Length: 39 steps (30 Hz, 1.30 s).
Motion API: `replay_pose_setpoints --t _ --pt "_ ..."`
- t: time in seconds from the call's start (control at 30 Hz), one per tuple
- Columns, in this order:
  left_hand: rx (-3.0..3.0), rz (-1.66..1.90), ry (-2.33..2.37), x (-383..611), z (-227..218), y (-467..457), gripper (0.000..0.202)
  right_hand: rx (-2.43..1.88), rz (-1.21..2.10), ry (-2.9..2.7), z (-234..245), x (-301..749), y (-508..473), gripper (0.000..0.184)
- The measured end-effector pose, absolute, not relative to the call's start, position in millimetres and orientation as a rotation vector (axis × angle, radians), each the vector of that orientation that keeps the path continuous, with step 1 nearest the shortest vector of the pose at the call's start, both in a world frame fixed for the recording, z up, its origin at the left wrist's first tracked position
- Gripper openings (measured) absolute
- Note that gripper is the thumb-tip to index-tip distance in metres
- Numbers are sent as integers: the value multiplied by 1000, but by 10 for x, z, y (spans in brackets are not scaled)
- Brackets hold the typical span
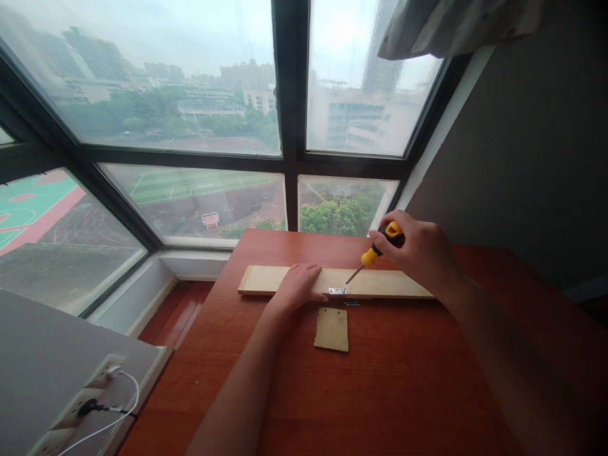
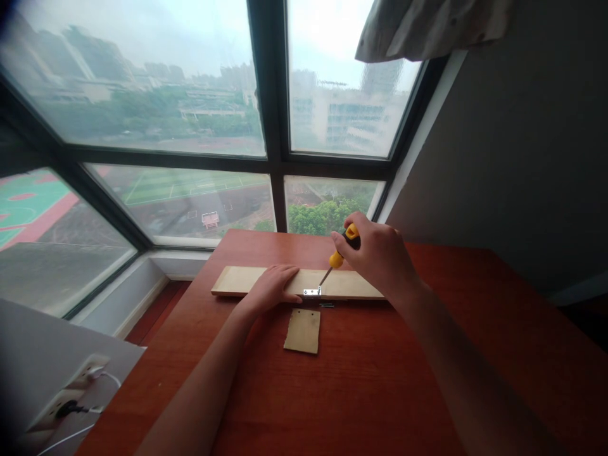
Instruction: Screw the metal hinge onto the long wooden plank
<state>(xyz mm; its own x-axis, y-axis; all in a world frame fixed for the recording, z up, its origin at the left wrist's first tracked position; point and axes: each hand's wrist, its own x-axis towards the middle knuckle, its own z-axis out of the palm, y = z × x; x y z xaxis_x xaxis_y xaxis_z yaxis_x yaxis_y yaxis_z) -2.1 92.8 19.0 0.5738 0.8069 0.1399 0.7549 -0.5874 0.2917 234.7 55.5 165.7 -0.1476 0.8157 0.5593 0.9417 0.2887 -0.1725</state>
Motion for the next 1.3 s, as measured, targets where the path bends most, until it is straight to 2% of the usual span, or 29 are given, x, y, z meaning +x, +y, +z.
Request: replay_pose_setpoints --t 0.17,1.1,1.3 --pt "2600 383 1313 -30 179 934 63 -1583 -294 -2006 1626 2346 543 32" --pt "2579 376 1323 -9 196 926 62 -1504 -220 -2208 1719 2245 434 25" --pt "2580 378 1322 -14 198 927 63 -1650 -366 -2180 1710 2236 441 30"
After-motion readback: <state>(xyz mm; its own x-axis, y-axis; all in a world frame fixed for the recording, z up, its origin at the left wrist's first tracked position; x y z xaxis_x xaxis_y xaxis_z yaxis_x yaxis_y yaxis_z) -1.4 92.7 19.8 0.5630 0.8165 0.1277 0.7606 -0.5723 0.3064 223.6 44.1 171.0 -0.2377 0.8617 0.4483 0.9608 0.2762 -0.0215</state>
